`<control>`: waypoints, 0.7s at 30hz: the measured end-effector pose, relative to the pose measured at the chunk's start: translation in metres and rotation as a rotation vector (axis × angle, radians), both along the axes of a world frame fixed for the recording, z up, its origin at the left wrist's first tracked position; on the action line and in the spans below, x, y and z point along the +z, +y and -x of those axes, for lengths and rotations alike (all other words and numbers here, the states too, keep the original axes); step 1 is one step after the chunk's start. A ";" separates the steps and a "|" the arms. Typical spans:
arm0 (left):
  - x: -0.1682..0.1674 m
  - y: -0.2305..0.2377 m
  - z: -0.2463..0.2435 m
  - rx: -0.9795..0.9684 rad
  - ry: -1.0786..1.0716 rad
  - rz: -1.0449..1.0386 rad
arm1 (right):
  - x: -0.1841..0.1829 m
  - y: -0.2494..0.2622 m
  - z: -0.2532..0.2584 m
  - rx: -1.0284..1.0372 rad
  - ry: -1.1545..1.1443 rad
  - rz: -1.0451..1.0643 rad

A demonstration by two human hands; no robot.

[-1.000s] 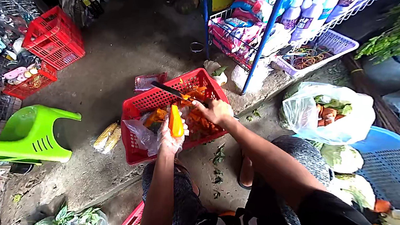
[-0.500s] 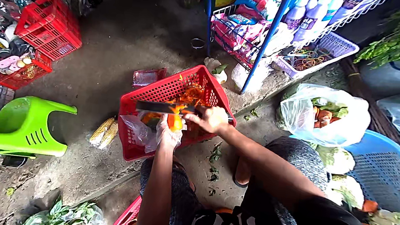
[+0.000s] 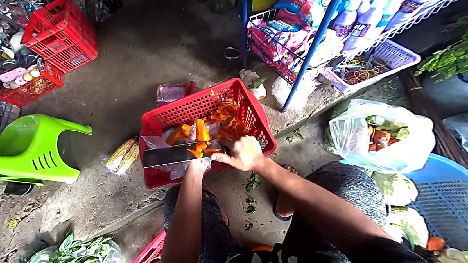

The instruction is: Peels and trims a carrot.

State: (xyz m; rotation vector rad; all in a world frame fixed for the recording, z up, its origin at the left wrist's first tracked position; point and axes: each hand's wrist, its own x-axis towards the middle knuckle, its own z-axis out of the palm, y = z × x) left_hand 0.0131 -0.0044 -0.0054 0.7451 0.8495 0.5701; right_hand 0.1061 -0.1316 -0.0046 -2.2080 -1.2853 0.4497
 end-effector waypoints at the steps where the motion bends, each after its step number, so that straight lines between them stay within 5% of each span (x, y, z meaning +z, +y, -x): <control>1: 0.004 -0.002 0.001 0.005 0.019 0.034 | -0.002 0.001 0.000 -0.012 0.013 -0.004; 6: 0.007 0.004 -0.001 -0.249 -0.134 0.199 | 0.000 0.004 -0.042 -0.292 0.236 0.184; 9: 0.008 0.006 -0.003 -0.228 -0.106 0.133 | 0.002 0.004 -0.047 -0.374 0.319 0.151; 14: 0.001 0.006 -0.003 -0.048 0.056 0.012 | 0.009 -0.007 -0.016 -0.082 0.187 0.121; 17: -0.012 0.015 0.003 -0.078 -0.128 -0.116 | 0.003 -0.009 0.008 0.040 -0.061 0.011; 21: -0.018 0.024 0.001 -0.107 -0.120 -0.295 | -0.010 -0.005 0.014 0.050 -0.202 -0.146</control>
